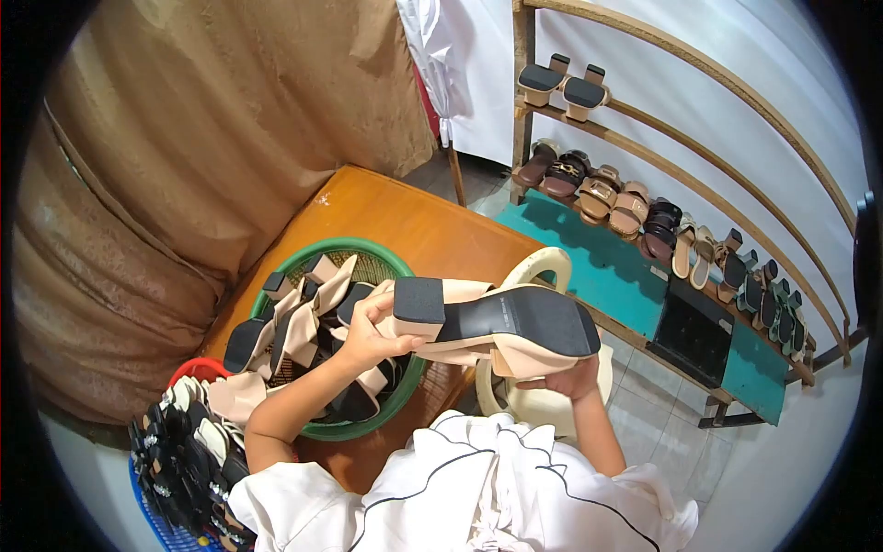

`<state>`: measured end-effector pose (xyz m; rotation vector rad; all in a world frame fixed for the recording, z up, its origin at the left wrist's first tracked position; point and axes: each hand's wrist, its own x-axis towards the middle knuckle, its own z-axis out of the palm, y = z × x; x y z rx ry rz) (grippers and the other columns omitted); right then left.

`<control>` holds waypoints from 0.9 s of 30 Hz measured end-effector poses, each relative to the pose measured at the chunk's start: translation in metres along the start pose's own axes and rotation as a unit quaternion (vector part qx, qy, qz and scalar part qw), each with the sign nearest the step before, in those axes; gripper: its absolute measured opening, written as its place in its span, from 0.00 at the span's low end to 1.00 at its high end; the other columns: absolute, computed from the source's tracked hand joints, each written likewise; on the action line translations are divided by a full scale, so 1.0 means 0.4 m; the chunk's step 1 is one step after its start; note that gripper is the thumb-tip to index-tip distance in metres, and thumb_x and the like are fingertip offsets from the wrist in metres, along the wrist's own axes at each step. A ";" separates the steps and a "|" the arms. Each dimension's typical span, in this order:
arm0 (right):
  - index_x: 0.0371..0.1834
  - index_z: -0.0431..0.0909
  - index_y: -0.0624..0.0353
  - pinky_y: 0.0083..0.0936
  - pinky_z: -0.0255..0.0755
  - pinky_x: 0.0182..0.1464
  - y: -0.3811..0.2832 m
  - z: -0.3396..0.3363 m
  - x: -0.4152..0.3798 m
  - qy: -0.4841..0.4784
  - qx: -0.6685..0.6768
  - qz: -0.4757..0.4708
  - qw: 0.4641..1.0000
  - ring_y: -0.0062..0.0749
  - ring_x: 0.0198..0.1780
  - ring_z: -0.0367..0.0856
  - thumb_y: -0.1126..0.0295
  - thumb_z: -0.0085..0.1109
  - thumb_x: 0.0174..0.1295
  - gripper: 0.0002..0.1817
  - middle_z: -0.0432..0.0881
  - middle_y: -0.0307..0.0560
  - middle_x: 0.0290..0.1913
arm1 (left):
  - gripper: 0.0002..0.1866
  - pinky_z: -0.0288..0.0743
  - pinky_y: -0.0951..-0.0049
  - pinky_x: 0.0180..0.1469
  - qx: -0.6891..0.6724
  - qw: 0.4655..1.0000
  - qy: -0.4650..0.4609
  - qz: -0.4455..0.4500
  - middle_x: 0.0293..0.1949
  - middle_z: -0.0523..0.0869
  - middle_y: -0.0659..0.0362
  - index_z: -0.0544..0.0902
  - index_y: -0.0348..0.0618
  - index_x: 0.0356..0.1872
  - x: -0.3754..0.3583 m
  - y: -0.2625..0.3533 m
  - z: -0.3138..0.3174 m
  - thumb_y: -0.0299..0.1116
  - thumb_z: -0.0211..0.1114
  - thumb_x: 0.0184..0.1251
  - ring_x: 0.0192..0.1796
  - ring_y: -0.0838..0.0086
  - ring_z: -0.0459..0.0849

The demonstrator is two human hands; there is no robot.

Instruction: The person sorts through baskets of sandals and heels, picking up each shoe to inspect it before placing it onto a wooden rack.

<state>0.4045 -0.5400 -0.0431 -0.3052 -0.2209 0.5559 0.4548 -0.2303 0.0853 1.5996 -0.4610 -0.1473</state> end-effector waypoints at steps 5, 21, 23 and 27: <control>0.65 0.52 0.63 0.37 0.61 0.61 -0.109 -0.027 -0.033 0.186 -0.376 0.029 0.907 0.41 0.62 0.64 0.30 0.22 0.55 0.48 0.65 0.53 0.61 | 0.28 0.61 0.71 0.58 -0.018 0.999 -0.025 0.014 0.47 0.76 0.56 0.78 0.34 0.44 -0.044 0.031 -0.008 0.31 0.72 0.35 0.53 0.71 0.72; 0.69 0.42 0.60 0.23 0.54 0.62 -0.129 0.256 0.149 -0.173 -0.537 0.304 0.767 0.28 0.61 0.60 0.47 0.51 0.59 0.43 0.61 0.48 0.62 | 0.31 0.60 0.71 0.57 0.056 0.990 -0.124 0.044 0.50 0.74 0.54 0.77 0.35 0.47 -0.113 0.039 0.008 0.31 0.71 0.33 0.51 0.70 0.70; 0.69 0.40 0.58 0.24 0.54 0.62 -0.121 0.246 0.145 -0.177 -0.563 0.290 0.753 0.30 0.63 0.58 0.54 0.55 0.58 0.43 0.56 0.47 0.64 | 0.31 0.60 0.70 0.57 0.055 0.989 -0.128 0.040 0.50 0.73 0.53 0.77 0.34 0.47 -0.117 0.035 0.005 0.31 0.72 0.34 0.52 0.69 0.69; 0.69 0.43 0.55 0.24 0.54 0.62 -0.097 0.269 0.113 -0.125 -0.548 0.261 0.785 0.30 0.62 0.59 0.57 0.58 0.57 0.42 0.58 0.47 0.63 | 0.32 0.59 0.69 0.58 0.064 0.985 -0.154 0.053 0.51 0.73 0.53 0.76 0.35 0.50 -0.115 0.038 -0.005 0.33 0.74 0.37 0.53 0.68 0.67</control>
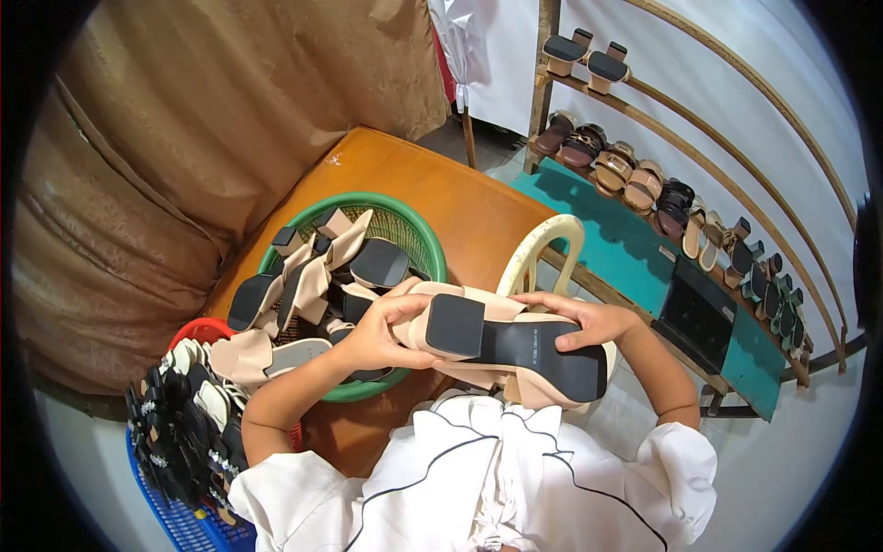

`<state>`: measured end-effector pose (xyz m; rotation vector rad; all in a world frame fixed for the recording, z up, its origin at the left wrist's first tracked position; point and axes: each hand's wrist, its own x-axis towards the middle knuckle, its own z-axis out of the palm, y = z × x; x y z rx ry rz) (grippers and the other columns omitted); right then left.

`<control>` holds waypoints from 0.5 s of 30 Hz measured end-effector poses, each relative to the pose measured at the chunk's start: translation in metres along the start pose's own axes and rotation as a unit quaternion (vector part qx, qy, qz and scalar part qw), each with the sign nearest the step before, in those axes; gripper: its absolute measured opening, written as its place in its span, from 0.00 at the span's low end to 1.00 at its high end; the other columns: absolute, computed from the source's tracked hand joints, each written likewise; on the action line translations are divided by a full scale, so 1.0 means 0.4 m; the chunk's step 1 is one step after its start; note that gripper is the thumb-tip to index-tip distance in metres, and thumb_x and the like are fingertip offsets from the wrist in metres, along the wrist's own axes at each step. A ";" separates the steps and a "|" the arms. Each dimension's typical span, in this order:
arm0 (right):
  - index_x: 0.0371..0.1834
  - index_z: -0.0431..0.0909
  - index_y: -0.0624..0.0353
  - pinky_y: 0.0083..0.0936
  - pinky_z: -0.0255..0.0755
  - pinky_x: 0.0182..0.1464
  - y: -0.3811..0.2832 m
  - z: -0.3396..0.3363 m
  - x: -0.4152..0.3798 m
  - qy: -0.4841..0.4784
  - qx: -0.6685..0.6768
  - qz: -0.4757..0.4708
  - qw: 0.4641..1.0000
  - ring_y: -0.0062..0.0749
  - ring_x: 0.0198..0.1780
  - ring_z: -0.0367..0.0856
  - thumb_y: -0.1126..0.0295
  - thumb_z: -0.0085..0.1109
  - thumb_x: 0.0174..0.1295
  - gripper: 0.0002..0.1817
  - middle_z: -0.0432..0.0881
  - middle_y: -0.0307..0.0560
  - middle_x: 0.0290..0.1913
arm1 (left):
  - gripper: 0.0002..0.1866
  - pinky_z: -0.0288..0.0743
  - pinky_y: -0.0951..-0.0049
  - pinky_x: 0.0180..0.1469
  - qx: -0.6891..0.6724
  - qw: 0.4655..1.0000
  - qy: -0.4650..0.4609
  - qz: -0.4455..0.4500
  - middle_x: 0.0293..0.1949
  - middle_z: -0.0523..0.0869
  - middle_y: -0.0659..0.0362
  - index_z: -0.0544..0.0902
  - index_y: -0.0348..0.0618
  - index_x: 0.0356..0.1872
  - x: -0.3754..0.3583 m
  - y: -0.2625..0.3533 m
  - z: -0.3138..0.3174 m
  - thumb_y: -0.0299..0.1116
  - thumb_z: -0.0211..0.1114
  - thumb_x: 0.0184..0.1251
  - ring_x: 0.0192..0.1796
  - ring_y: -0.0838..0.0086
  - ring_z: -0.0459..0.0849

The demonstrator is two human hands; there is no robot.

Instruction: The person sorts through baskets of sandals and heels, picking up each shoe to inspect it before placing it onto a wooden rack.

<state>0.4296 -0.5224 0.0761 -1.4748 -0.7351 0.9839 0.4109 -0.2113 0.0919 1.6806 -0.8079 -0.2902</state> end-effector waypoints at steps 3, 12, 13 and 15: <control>0.69 0.46 0.54 0.24 0.55 0.62 -0.004 0.021 -0.010 0.035 0.007 -0.016 0.999 0.29 0.62 0.60 0.59 0.59 0.56 0.41 0.60 0.46 0.62 | 0.34 0.58 0.68 0.59 0.026 0.999 -0.029 0.010 0.52 0.73 0.53 0.74 0.35 0.52 0.010 0.016 -0.010 0.35 0.75 0.39 0.54 0.67 0.67; 0.67 0.51 0.56 0.25 0.53 0.62 0.027 0.048 -0.021 0.110 0.049 -0.048 0.992 0.31 0.62 0.59 0.58 0.59 0.55 0.39 0.59 0.47 0.63 | 0.36 0.65 0.72 0.56 -0.038 0.999 0.015 -0.002 0.58 0.68 0.55 0.64 0.39 0.61 0.024 -0.014 0.003 0.31 0.70 0.50 0.57 0.70 0.69; 0.67 0.52 0.56 0.25 0.53 0.62 0.033 0.050 -0.021 0.123 0.060 -0.056 0.989 0.31 0.63 0.59 0.58 0.59 0.55 0.38 0.59 0.47 0.63 | 0.37 0.67 0.74 0.54 -0.081 0.995 0.051 -0.029 0.57 0.68 0.55 0.61 0.40 0.63 0.030 -0.004 0.013 0.31 0.69 0.51 0.56 0.71 0.70; 0.67 0.53 0.56 0.25 0.53 0.63 0.043 0.050 -0.023 0.165 0.088 -0.054 0.981 0.30 0.63 0.59 0.56 0.59 0.56 0.38 0.59 0.47 0.63 | 0.41 0.74 0.79 0.47 -0.159 0.982 0.093 -0.048 0.56 0.69 0.57 0.50 0.44 0.67 0.048 -0.013 0.025 0.31 0.65 0.56 0.52 0.74 0.73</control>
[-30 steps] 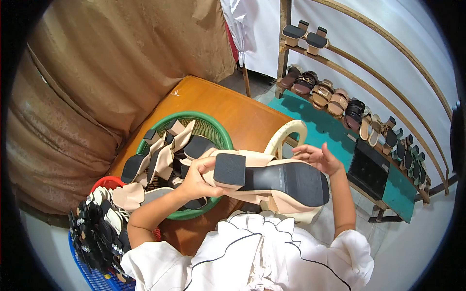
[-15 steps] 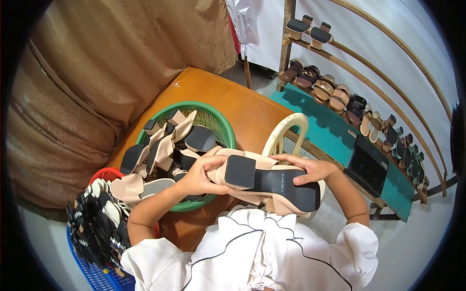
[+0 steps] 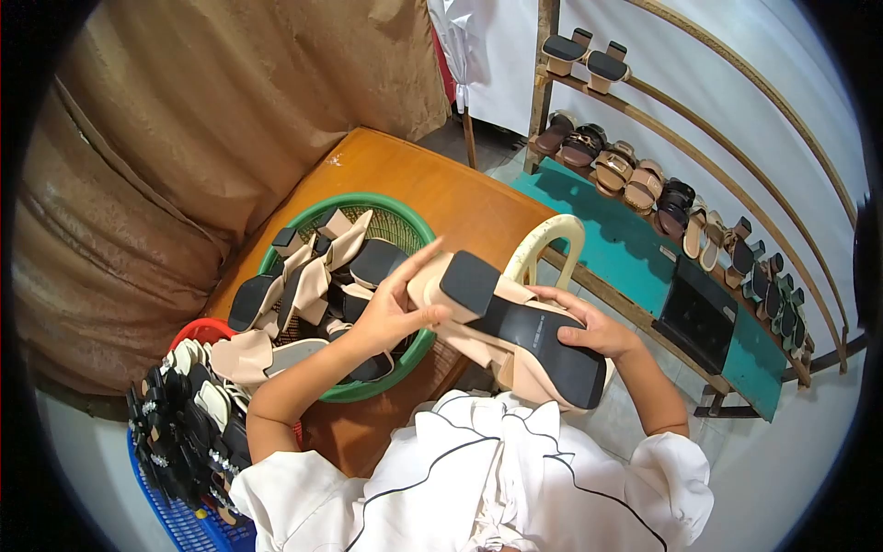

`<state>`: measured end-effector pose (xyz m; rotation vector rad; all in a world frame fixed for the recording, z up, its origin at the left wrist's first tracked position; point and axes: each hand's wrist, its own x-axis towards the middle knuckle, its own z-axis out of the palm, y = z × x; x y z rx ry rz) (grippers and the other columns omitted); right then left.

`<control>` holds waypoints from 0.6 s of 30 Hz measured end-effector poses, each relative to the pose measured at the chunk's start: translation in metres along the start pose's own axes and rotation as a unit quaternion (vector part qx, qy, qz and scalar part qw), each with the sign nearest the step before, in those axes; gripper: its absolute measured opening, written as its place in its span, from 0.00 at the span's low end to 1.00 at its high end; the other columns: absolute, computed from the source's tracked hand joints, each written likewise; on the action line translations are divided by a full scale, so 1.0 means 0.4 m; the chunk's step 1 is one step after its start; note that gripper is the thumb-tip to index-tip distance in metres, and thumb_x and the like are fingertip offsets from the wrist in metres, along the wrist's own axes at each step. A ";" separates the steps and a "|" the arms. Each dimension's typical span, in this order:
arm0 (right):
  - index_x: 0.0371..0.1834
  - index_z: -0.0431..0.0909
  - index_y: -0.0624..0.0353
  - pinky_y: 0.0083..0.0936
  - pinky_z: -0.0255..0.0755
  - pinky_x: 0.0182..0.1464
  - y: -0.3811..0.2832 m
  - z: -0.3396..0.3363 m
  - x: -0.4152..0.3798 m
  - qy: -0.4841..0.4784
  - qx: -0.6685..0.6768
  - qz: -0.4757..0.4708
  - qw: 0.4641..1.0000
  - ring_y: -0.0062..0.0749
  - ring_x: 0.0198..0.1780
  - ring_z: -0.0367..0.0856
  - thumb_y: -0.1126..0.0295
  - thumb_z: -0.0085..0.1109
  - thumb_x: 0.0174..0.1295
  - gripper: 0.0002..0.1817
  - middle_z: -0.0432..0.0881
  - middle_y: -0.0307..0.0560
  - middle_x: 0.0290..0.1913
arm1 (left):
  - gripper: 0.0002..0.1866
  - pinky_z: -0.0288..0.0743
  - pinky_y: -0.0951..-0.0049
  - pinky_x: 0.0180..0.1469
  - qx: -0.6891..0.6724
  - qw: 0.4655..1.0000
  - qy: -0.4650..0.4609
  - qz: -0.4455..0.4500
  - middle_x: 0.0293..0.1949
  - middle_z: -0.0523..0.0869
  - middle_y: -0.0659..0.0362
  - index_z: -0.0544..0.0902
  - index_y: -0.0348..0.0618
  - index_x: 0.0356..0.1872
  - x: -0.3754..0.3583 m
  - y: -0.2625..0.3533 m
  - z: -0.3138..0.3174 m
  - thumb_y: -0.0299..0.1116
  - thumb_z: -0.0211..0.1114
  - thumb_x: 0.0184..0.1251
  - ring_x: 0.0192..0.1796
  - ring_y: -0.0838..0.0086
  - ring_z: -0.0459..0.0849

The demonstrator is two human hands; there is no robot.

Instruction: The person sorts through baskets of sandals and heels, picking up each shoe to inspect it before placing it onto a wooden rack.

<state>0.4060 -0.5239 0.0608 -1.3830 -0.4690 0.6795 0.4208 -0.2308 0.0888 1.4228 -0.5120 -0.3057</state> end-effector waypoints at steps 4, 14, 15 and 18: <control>0.66 0.54 0.55 0.23 0.55 0.61 -0.003 -0.017 0.002 0.076 0.033 -0.028 0.996 0.27 0.60 0.62 0.57 0.57 0.58 0.35 0.63 0.45 0.60 | 0.34 0.74 0.71 0.51 -0.062 0.990 0.066 -0.104 0.55 0.69 0.55 0.46 0.47 0.68 0.031 -0.035 -0.014 0.34 0.53 0.66 0.52 0.72 0.75; 0.58 0.63 0.61 0.14 0.69 0.45 -0.109 -0.238 -0.011 0.377 0.057 -0.149 0.912 0.17 0.43 0.74 0.56 0.47 0.65 0.24 0.76 0.38 0.44 | 0.29 0.69 0.72 0.54 -0.047 0.996 0.014 -0.080 0.57 0.69 0.55 0.53 0.47 0.66 0.151 0.006 0.054 0.32 0.52 0.66 0.54 0.73 0.73; 0.54 0.66 0.61 0.15 0.71 0.44 -0.128 -0.278 -0.008 0.362 0.075 -0.176 0.912 0.18 0.42 0.76 0.56 0.47 0.65 0.22 0.77 0.38 0.43 | 0.29 0.68 0.73 0.54 -0.048 0.996 0.009 -0.079 0.56 0.70 0.56 0.54 0.48 0.66 0.164 0.005 0.062 0.32 0.52 0.65 0.54 0.74 0.73; 0.50 0.69 0.60 0.19 0.73 0.44 -0.176 -0.394 0.015 0.441 0.086 -0.196 0.871 0.21 0.42 0.78 0.55 0.48 0.64 0.21 0.78 0.40 0.43 | 0.30 0.67 0.73 0.54 -0.033 0.997 0.000 -0.070 0.56 0.69 0.57 0.53 0.47 0.66 0.194 -0.003 0.076 0.32 0.53 0.65 0.55 0.74 0.70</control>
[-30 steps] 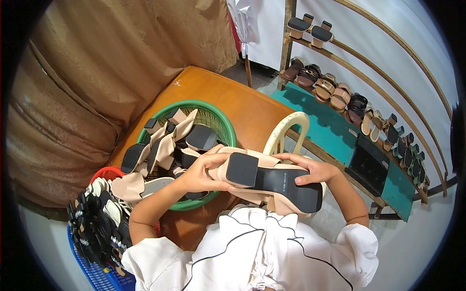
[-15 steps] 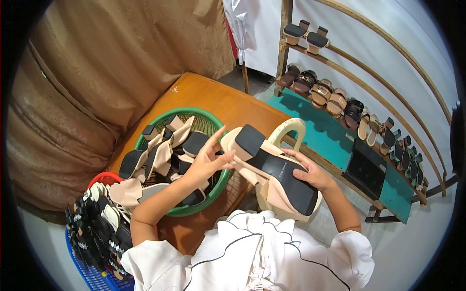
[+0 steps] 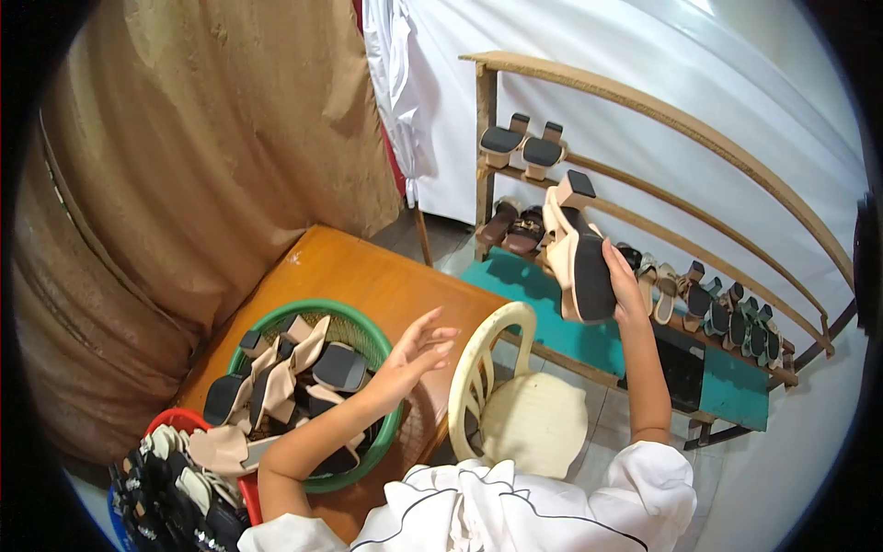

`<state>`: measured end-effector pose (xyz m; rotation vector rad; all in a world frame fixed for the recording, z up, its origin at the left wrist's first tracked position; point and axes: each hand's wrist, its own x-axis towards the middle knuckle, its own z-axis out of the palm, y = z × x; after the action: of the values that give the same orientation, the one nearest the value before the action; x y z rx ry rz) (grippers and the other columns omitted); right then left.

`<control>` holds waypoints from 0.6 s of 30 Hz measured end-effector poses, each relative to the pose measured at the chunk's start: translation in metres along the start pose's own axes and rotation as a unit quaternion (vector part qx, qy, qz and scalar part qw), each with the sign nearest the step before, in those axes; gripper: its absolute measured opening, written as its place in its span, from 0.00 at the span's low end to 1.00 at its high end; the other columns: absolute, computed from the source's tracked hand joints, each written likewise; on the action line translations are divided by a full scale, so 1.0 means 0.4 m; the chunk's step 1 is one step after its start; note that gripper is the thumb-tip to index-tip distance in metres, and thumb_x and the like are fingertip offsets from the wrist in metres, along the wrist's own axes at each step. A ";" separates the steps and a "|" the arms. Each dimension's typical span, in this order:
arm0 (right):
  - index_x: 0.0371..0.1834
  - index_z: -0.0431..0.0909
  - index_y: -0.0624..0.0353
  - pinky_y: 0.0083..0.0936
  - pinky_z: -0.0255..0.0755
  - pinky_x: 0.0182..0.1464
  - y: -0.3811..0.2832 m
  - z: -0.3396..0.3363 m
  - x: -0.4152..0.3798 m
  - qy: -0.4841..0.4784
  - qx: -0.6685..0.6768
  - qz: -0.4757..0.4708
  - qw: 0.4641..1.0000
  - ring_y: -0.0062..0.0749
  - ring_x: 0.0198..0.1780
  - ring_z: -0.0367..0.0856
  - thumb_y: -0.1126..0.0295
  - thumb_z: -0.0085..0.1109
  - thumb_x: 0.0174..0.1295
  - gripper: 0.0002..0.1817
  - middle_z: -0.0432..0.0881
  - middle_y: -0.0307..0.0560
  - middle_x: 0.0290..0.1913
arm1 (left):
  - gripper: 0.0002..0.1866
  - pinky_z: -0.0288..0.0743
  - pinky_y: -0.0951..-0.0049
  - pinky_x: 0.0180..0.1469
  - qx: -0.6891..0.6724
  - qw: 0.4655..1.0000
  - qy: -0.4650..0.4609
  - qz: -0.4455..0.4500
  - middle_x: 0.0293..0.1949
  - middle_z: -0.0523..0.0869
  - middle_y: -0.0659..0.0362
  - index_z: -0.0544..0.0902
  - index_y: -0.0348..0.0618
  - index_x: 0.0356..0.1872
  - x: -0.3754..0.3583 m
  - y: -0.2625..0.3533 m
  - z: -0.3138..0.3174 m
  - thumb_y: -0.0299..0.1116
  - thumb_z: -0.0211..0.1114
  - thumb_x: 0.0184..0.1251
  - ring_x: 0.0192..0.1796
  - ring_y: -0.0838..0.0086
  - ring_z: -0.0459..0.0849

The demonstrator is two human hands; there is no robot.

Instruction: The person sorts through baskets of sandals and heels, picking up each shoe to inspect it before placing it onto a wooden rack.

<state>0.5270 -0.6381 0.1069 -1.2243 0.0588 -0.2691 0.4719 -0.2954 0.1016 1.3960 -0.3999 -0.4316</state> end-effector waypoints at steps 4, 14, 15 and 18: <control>0.51 0.69 0.62 0.22 0.74 0.44 0.019 -0.092 0.238 0.008 0.034 -0.051 0.998 0.25 0.44 0.78 0.53 0.50 0.62 0.23 0.78 0.43 0.45 | 0.31 0.66 0.74 0.54 0.005 1.000 0.006 0.003 0.56 0.69 0.57 0.52 0.47 0.66 0.027 0.000 -0.013 0.32 0.54 0.65 0.56 0.74 0.69; 0.55 0.66 0.67 0.27 0.63 0.54 0.065 -0.195 0.727 0.133 -0.096 -0.128 0.978 0.33 0.54 0.71 0.48 0.50 0.61 0.31 0.73 0.51 0.53 | 0.30 0.66 0.74 0.54 -0.013 0.997 0.068 -0.022 0.55 0.70 0.55 0.52 0.44 0.66 0.074 -0.022 -0.045 0.30 0.53 0.65 0.55 0.73 0.71; 0.58 0.63 0.69 0.29 0.59 0.59 0.060 -0.206 0.745 0.109 -0.090 -0.101 0.985 0.36 0.58 0.67 0.47 0.51 0.60 0.35 0.70 0.54 0.57 | 0.30 0.66 0.74 0.54 -0.013 0.997 0.074 -0.021 0.55 0.70 0.55 0.52 0.44 0.66 0.071 -0.022 -0.044 0.31 0.53 0.65 0.55 0.73 0.71; 0.50 0.69 0.67 0.26 0.72 0.44 0.069 -0.234 0.799 0.103 -0.090 -0.114 0.984 0.33 0.45 0.76 0.49 0.49 0.61 0.29 0.76 0.52 0.46 | 0.30 0.66 0.73 0.54 0.007 0.996 0.083 -0.011 0.55 0.70 0.54 0.51 0.44 0.66 0.049 -0.006 -0.041 0.31 0.53 0.65 0.55 0.72 0.70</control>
<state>0.8230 -0.7907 0.0808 -1.3804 0.1246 -0.6005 0.4971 -0.2919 0.0972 1.4392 -0.2531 -0.3290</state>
